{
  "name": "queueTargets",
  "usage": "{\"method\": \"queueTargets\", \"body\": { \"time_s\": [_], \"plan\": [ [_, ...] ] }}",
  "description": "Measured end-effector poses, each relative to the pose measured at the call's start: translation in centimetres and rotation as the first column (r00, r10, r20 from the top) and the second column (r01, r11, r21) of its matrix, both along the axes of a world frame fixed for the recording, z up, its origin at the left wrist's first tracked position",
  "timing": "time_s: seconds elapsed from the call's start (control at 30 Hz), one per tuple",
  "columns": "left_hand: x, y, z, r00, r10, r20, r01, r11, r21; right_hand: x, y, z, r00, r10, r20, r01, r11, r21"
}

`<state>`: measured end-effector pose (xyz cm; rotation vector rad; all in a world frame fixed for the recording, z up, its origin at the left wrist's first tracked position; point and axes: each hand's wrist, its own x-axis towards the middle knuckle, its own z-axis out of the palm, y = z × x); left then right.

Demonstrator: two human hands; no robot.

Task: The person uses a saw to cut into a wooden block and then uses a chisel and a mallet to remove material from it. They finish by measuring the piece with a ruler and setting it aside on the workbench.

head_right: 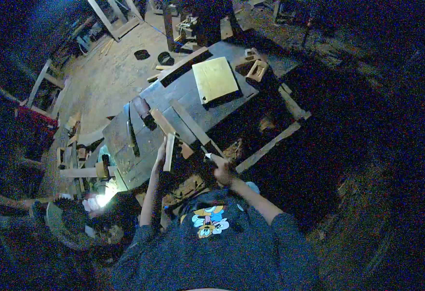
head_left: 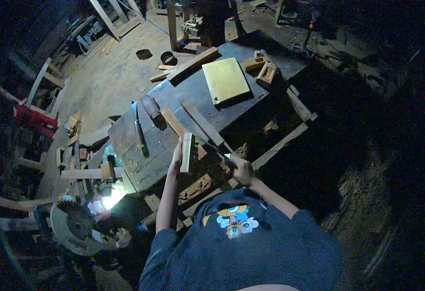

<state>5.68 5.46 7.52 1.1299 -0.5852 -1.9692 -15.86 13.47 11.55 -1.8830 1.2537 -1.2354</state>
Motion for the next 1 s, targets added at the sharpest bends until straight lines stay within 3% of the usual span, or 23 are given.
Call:
{"method": "queueTargets", "body": {
  "time_s": [0.03, 0.1, 0.17, 0.2, 0.23, 0.33, 0.37, 0.4, 0.43, 0.47, 0.57, 0.6, 0.67, 0.7, 0.73, 0.77, 0.8, 0.83, 0.9, 0.93, 1.0],
  "plan": [
    [0.1, 0.1, -0.9, 1.000, 0.020, 0.017, -0.022, 0.994, 0.106, -0.4, 0.3, -2.0, 0.999, 0.000, -0.039, -0.002, 1.000, -0.030],
    [0.2, 0.4, -2.4, 0.996, -0.053, -0.068, 0.060, 0.994, 0.093, -0.9, 0.6, -2.6, 0.979, 0.076, -0.187, -0.061, 0.994, 0.088],
    [-0.7, 1.3, -0.7, 0.999, -0.027, -0.019, 0.028, 0.998, 0.052, -0.2, -0.5, -2.0, 0.994, 0.064, -0.093, -0.065, 0.998, -0.008],
    [-1.1, 1.7, 0.6, 1.000, 0.009, 0.026, -0.010, 1.000, 0.017, -0.2, 0.3, -0.9, 0.933, 0.076, -0.351, 0.027, 0.960, 0.279],
    [-1.7, 2.2, 2.4, 1.000, -0.004, 0.020, 0.004, 1.000, 0.001, -0.2, 0.3, -0.2, 0.923, 0.113, -0.367, 0.034, 0.928, 0.372],
    [-3.6, 3.2, 8.4, 0.972, 0.226, 0.058, -0.234, 0.944, 0.233, -0.2, 0.6, -2.3, 0.999, 0.036, 0.039, -0.038, 0.998, 0.041],
    [-3.2, 3.7, 7.7, 0.974, 0.222, 0.052, -0.228, 0.946, 0.232, -0.5, 0.2, -3.2, 0.999, 0.031, 0.033, -0.033, 0.999, 0.039],
    [-2.5, 4.4, 6.2, 0.995, 0.094, -0.028, -0.095, 0.993, -0.063, -1.2, -0.1, -4.3, 0.998, 0.053, -0.038, -0.046, 0.986, 0.158],
    [-1.8, 5.0, 4.9, 0.996, -0.061, -0.070, 0.031, 0.930, -0.365, -1.1, 0.1, -4.7, 0.991, 0.075, -0.109, -0.043, 0.962, 0.271],
    [-1.9, 4.8, 4.7, 0.999, -0.039, -0.029, 0.027, 0.941, -0.339, -0.6, 0.5, 0.0, 0.937, 0.108, -0.333, 0.045, 0.906, 0.422],
    [-2.2, 4.5, 5.0, 0.990, -0.091, -0.107, 0.063, 0.968, -0.245, -0.7, 0.8, 0.6, 0.962, 0.046, -0.270, 0.094, 0.871, 0.482],
    [-2.1, 4.3, 4.5, 0.990, -0.089, -0.111, 0.059, 0.967, -0.247, -0.6, 0.7, -1.6, 0.999, -0.035, -0.022, 0.039, 0.974, 0.222],
    [-2.2, 4.3, 3.8, 0.984, -0.110, -0.139, 0.044, 0.909, -0.414, -0.8, 0.8, -1.8, 0.998, -0.064, -0.021, 0.067, 0.961, 0.267],
    [-2.3, 4.5, 3.6, 0.984, -0.111, -0.141, 0.043, 0.910, -0.413, -0.7, 0.9, -1.8, 0.995, -0.098, -0.020, 0.100, 0.948, 0.303],
    [-2.5, 4.9, 4.7, 0.997, -0.055, -0.052, 0.029, 0.909, -0.416, -0.3, 0.9, -1.7, 0.997, -0.071, 0.019, 0.071, 0.997, 0.030],
    [-2.7, 5.1, 5.3, 0.999, 0.003, 0.040, 0.014, 0.908, -0.420, -0.4, 0.8, -1.5, 0.997, -0.071, 0.019, 0.070, 0.997, 0.029],
    [-1.6, 3.7, 2.3, 0.981, -0.106, -0.161, 0.067, 0.970, -0.233, -0.5, 0.6, -1.3, 0.975, 0.003, -0.224, 0.059, 0.961, 0.271],
    [-2.2, 3.9, 3.8, 0.982, -0.103, -0.160, 0.063, 0.969, -0.237, -0.7, 0.4, -1.1, 0.894, 0.134, -0.429, 0.106, 0.865, 0.490],
    [-4.4, 3.9, 8.1, 0.976, 0.194, -0.097, -0.192, 0.981, 0.038, -1.1, -0.1, -0.8, 0.908, 0.113, -0.403, 0.093, 0.884, 0.459],
    [-3.8, 3.5, 6.9, 0.975, 0.198, -0.099, -0.196, 0.980, 0.035, -1.1, -0.2, -0.4, 0.955, 0.050, -0.294, 0.081, 0.905, 0.418],
    [-1.7, 2.8, 2.4, 0.990, -0.003, -0.142, 0.003, 1.000, 0.004, -0.8, -0.5, -1.6, 0.993, -0.073, -0.095, 0.103, 0.924, 0.369]
  ]
}}
